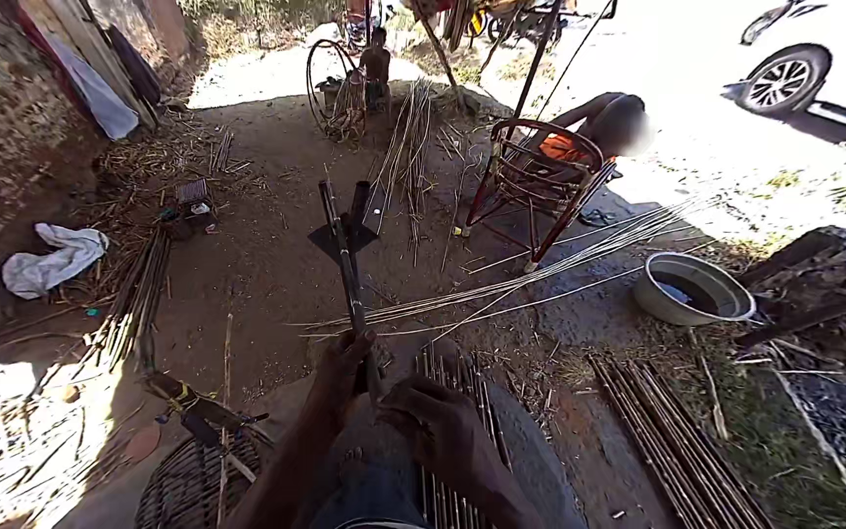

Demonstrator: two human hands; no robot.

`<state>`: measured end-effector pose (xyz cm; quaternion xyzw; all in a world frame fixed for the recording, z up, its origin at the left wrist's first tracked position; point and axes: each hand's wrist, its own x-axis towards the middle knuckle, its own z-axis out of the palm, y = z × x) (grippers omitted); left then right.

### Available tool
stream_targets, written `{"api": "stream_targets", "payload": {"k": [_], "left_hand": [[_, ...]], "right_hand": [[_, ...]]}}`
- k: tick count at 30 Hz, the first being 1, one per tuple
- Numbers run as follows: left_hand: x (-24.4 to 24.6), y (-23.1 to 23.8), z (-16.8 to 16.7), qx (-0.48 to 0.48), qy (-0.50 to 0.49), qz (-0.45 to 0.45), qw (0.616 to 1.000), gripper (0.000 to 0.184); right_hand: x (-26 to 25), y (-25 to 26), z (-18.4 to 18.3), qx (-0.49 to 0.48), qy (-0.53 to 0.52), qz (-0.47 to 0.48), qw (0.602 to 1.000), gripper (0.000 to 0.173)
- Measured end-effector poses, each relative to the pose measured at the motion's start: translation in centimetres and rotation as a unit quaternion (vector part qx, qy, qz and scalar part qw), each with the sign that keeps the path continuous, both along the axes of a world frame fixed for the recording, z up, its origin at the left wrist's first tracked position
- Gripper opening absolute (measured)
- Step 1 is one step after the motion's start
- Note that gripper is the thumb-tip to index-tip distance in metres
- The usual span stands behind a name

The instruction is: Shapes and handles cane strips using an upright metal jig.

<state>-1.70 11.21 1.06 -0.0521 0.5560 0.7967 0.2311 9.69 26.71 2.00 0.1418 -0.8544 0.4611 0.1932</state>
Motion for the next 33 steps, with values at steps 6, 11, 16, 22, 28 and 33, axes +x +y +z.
{"api": "stream_targets", "payload": {"k": [6,11,16,22,28,33], "left_hand": [[1.5,-0.7,0.2,0.031,0.016,-0.005,0.999,0.031],[1.4,-0.9,-0.5,0.033,0.035,-0.005,0.999,0.034],[1.6,-0.6,2.2,0.056,0.017,-0.056,0.997,0.035],[1.5,-0.8,2.9,0.105,-0.056,-0.119,0.986,0.039],[0.9,0.5,3.6,0.217,-0.069,-0.075,0.971,0.037],[-0.3,2.5,4.9,0.23,-0.021,-0.057,0.971,0.042]], "right_hand": [[0.1,0.3,2.3,-0.048,-0.072,0.036,0.996,0.023],[0.2,-1.0,1.8,0.053,-0.057,-0.001,0.997,0.039],[-2.8,-1.0,2.9,0.129,0.024,-0.112,0.985,0.026],[-4.3,5.6,5.1,-0.006,0.025,-0.342,0.939,0.037],[1.3,5.2,4.8,-0.053,0.122,-0.207,0.969,0.058],[0.2,-1.8,2.1,0.03,0.122,-0.172,0.977,0.052]]}}
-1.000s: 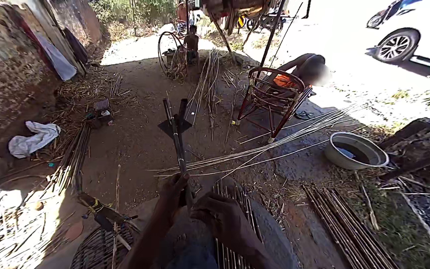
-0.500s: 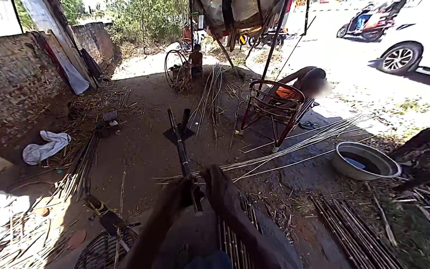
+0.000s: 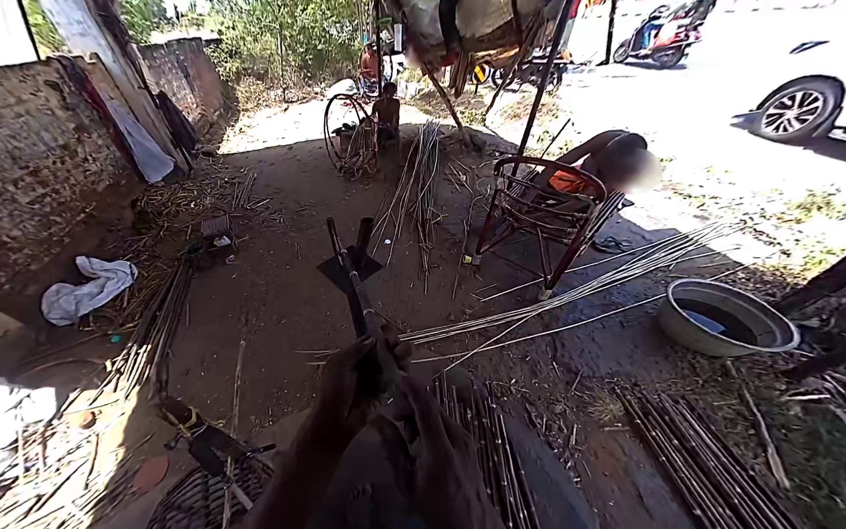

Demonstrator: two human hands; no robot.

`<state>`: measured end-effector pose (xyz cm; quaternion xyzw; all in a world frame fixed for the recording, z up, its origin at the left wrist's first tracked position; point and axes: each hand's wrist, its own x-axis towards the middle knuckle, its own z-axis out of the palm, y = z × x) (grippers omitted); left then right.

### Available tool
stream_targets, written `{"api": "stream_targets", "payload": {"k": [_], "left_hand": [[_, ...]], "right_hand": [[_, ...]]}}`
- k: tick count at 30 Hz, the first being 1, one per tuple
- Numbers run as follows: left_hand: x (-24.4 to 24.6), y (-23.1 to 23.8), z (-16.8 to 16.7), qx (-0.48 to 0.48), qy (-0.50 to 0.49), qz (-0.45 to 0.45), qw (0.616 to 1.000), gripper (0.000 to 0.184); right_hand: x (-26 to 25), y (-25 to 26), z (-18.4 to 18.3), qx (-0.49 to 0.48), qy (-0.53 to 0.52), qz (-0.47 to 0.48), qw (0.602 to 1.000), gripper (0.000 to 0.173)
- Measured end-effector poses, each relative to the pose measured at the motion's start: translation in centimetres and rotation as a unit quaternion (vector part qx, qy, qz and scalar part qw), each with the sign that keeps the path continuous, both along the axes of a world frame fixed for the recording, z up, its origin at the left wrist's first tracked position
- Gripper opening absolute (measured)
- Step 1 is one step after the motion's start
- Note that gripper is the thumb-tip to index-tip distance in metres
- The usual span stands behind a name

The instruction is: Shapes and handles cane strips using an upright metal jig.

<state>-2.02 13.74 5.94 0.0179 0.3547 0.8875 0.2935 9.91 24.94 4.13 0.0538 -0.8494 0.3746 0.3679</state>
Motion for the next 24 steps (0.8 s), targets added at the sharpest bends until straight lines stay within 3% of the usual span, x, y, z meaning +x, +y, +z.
{"api": "stream_targets", "payload": {"k": [2,9,16,20,24], "left_hand": [[-0.4,0.4,0.5,-0.012,0.004,-0.003,1.0,0.041],[-4.3,1.0,0.5,-0.156,0.02,-0.013,0.988,0.043],[-6.9,3.5,4.1,-0.189,0.025,-0.06,0.98,0.036],[-9.7,7.1,4.6,-0.158,0.032,-0.1,0.982,0.035],[-11.9,11.3,6.0,-0.142,0.018,-0.094,0.985,0.032]], "right_hand": [[-1.5,0.2,0.1,0.012,0.033,-0.026,0.999,0.037],[-5.2,2.7,1.3,0.05,0.078,-0.09,0.992,0.038],[-6.2,6.1,4.8,0.059,0.053,-0.142,0.987,0.033],[-7.3,9.0,6.1,0.083,0.032,-0.224,0.97,0.038],[-9.7,13.4,8.1,0.108,0.012,-0.307,0.946,0.053]]}}
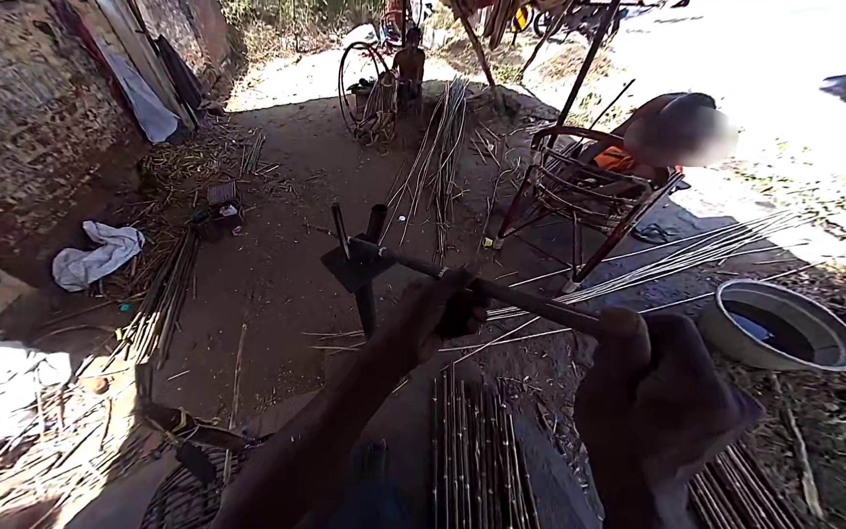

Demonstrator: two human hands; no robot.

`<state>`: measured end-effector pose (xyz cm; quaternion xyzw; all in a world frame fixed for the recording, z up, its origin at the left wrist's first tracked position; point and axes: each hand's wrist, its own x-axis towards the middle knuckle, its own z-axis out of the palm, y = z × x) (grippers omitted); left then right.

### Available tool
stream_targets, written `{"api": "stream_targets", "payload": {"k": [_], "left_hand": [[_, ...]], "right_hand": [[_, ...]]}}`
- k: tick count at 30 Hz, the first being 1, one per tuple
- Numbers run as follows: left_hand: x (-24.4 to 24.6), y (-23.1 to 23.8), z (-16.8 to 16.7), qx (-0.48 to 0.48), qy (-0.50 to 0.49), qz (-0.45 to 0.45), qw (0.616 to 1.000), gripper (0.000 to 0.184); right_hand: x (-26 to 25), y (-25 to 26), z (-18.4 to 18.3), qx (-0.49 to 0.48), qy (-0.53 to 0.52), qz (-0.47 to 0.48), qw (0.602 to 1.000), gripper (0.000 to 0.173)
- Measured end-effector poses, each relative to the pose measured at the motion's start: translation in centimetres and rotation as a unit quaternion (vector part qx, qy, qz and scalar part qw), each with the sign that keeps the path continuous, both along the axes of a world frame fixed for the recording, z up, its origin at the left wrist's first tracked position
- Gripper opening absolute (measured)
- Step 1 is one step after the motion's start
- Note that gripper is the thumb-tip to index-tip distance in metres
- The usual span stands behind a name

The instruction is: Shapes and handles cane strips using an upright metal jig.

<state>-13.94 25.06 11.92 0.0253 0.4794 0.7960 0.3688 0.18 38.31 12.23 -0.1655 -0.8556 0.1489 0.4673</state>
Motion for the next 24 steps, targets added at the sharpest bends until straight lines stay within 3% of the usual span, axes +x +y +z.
{"api": "stream_targets", "payload": {"k": [2,5,7,9,11,13,16,18,21,24], "left_hand": [[-1.4,2.2,0.2,0.01,0.002,-0.012,1.0,0.03],[-4.5,7.3,0.3,-0.005,-0.001,-0.009,1.0,0.031],[-6.2,11.2,0.0,-0.028,-0.016,0.009,0.999,0.038],[-6.6,13.2,-0.1,-0.026,-0.038,0.031,0.998,0.046],[-5.6,11.8,0.7,-0.001,-0.034,0.03,0.999,0.047],[-4.0,7.5,1.0,0.013,-0.032,-0.009,0.999,0.037],[-3.5,1.0,-1.8,0.014,-0.071,-0.014,0.997,0.022],[-4.0,-2.8,-4.8,-0.005,-0.065,0.013,0.998,0.02],[-5.6,-7.2,-6.8,-0.029,-0.044,0.022,0.998,0.027],[-6.5,-9.3,-7.3,-0.021,-0.019,0.011,1.0,0.03]], "right_hand": [[-1.7,3.0,0.3,-0.036,-0.012,-0.02,0.999,0.058],[-6.6,10.4,-0.3,-0.167,-0.007,-0.008,0.986,0.059],[-10.8,16.2,-1.7,-0.271,0.02,0.047,0.961,0.049],[-12.6,17.7,-1.8,-0.326,0.035,0.078,0.942,0.045],[-10.9,14.0,0.3,-0.335,0.034,0.063,0.939,0.038],[-7.1,8.2,1.0,-0.32,0.025,0.067,0.945,0.031],[-2.5,1.7,-1.4,-0.236,-0.042,0.159,0.958,0.039],[-1.4,-2.0,-5.0,-0.205,-0.092,0.204,0.953,0.034],[-2.4,-6.8,-8.8,-0.177,-0.071,0.222,0.956,0.034],[-4.3,-8.7,-8.6,-0.166,-0.04,0.22,0.96,0.037]]}}
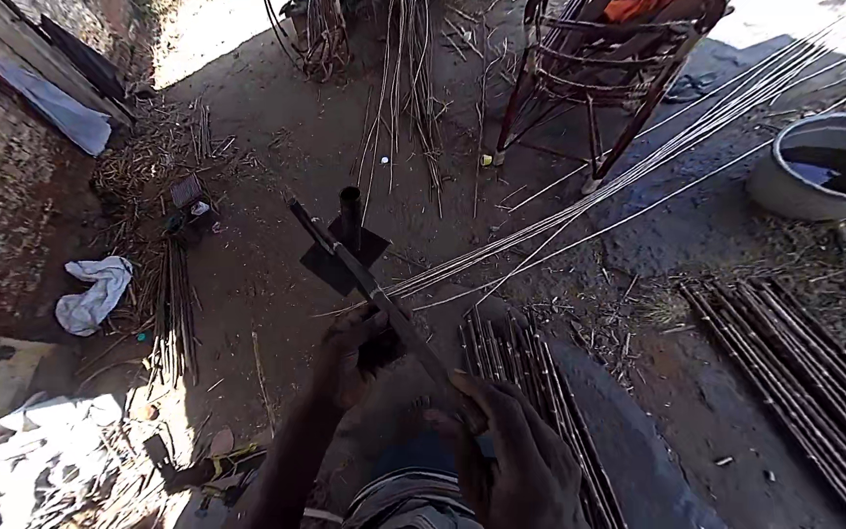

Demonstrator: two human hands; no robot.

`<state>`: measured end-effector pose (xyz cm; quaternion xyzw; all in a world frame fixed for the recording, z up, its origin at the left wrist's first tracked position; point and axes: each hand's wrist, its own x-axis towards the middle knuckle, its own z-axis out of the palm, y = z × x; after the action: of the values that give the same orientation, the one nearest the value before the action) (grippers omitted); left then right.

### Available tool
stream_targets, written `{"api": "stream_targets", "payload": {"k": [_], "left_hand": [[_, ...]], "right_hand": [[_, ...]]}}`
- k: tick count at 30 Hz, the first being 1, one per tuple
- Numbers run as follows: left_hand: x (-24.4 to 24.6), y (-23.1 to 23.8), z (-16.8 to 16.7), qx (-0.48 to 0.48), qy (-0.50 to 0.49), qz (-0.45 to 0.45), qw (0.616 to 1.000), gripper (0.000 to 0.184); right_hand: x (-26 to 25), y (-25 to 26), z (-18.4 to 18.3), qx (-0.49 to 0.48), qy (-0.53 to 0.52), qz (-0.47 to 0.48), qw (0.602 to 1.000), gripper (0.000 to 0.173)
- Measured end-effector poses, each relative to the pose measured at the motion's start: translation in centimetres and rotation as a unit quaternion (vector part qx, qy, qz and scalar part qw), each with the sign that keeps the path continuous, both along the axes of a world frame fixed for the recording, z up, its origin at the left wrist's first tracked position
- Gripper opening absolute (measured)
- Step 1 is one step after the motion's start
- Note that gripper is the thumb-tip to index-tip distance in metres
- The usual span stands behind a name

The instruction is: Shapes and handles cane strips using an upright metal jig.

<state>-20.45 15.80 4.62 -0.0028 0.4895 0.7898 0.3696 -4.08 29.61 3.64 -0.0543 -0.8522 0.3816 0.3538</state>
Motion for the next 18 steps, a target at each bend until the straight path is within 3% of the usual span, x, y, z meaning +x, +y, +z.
{"api": "stream_targets", "payload": {"k": [7,12,18], "left_hand": [[0.2,0.5,0.8,-0.014,0.014,-0.006,1.0,0.035],[-0.3,3.6,2.0,-0.013,0.027,-0.038,0.999,0.028],[-4.1,8.4,1.8,0.005,0.004,0.009,1.0,0.036]], "right_hand": [[-3.8,0.3,1.6,0.033,0.01,-0.018,0.999,0.038],[-6.7,1.7,2.6,-0.02,-0.072,0.003,0.997,0.03],[-11.5,4.6,3.6,-0.041,-0.15,0.019,0.988,0.022]]}}
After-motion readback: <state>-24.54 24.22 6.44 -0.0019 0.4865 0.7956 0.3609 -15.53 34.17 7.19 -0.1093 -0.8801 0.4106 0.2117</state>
